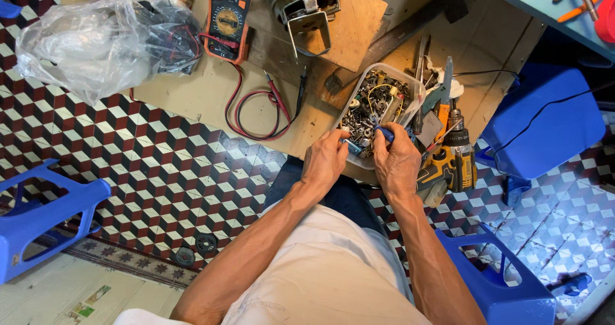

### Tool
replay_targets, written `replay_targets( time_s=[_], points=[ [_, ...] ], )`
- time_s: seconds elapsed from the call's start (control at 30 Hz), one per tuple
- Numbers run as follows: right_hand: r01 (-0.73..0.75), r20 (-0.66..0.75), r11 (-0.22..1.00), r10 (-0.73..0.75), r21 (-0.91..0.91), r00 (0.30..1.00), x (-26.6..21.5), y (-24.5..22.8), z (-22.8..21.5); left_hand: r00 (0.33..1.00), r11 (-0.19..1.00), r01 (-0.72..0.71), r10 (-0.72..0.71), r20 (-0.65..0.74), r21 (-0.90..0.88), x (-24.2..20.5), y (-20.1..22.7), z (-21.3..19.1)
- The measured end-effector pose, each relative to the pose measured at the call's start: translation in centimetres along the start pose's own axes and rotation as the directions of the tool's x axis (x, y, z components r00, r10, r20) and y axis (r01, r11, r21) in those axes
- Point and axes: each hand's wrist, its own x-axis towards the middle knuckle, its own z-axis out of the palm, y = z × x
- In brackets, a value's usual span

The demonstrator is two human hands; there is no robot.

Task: The person works on a cylindrical electrical component at a cluttered workbench. They insert a small metal pin into the component, then use a cordless drill to tighten a screw. After a brief walk around the room, they return to the bench, select a small blue component from a parts bin, insert it into the device, and use the drill again to secure it.

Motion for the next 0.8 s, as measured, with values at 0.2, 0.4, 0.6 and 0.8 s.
replay_targets(
  time_s=[0.2, 0.4, 0.6, 0.8],
  points=[
    [0.015, 0.023, 0.998, -0.017, 0.067, 1.000, 0.9, 0.4, 0.6, 1.000, 0.999, 0.017, -0.016, -0.006, 0.036, 2.7, 0.9, 2.9],
    [0.016, -0.009, 0.999, -0.015, 0.047, 1.000, 0.3, 1.5, 0.7, 0.974, 0.962, 0.216, -0.224, 0.026, 0.166, 4.9, 0.5, 6.4],
    [-0.007, -0.067, 0.996, 0.013, 0.091, 0.998, 0.2, 2.4, 0.7, 0.980, 0.965, 0.191, -0.179, -0.084, 0.179, 4.9, -0.5, 7.7],
    [-0.077, -0.043, 0.990, 0.082, 0.119, 0.996, 0.7, 3.1, 0.3, 0.981, 0.967, 0.180, -0.164, -0.099, 0.181, 4.7, -0.2, 7.9]
  ],
)
